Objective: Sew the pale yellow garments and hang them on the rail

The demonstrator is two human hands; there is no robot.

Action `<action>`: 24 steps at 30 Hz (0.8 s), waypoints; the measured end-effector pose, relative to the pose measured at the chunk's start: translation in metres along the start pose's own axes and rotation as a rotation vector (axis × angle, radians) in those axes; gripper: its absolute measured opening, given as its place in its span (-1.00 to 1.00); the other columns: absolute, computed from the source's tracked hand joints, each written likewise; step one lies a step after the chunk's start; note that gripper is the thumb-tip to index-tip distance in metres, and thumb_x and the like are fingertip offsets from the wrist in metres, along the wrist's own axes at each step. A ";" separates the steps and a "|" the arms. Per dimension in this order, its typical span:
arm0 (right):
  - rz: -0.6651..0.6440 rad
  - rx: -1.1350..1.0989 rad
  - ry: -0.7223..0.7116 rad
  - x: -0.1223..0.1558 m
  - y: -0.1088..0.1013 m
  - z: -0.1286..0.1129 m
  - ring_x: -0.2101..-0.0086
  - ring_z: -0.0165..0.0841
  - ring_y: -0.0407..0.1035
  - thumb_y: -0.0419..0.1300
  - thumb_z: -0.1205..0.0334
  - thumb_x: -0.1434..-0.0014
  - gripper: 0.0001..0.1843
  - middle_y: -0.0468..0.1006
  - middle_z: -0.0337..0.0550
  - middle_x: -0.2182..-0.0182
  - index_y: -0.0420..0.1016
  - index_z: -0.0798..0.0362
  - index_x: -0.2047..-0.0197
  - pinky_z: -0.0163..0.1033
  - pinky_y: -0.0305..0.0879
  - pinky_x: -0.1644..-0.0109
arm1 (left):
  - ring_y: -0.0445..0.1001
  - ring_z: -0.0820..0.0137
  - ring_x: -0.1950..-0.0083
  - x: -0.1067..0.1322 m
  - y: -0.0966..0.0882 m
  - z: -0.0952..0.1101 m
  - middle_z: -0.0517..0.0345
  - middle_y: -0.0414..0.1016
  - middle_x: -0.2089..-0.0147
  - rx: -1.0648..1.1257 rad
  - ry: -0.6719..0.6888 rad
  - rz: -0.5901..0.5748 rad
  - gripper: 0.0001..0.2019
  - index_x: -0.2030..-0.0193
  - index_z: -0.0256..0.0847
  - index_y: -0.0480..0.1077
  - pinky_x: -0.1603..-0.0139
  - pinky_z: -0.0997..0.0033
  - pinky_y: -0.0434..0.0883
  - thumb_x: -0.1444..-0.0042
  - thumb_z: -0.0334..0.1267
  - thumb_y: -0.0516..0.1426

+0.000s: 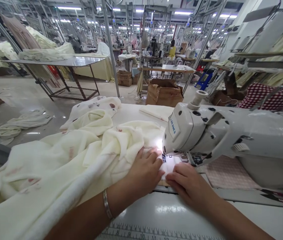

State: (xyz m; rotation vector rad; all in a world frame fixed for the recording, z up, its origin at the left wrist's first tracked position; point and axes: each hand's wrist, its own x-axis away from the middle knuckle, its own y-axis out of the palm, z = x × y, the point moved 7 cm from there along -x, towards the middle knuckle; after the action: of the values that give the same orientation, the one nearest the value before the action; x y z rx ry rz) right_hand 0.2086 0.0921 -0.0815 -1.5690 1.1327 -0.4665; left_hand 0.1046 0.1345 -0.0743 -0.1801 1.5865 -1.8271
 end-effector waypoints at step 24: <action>0.267 0.210 0.200 0.004 -0.014 0.046 0.26 -0.14 0.40 0.02 0.14 -0.22 -0.76 0.56 -0.08 0.37 0.49 -0.02 0.31 0.02 0.25 0.13 | 0.37 0.44 0.18 -0.013 0.006 -0.008 0.22 0.46 0.22 0.073 0.112 0.048 -0.80 0.37 -0.20 0.40 -0.12 0.24 0.12 -0.25 -0.28 0.03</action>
State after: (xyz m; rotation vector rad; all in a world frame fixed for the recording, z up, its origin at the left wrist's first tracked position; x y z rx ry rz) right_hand 0.2525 0.1121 -0.0851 -1.1886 1.3767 -0.5511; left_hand 0.1126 0.1490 -0.0774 -0.0065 1.5826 -1.8829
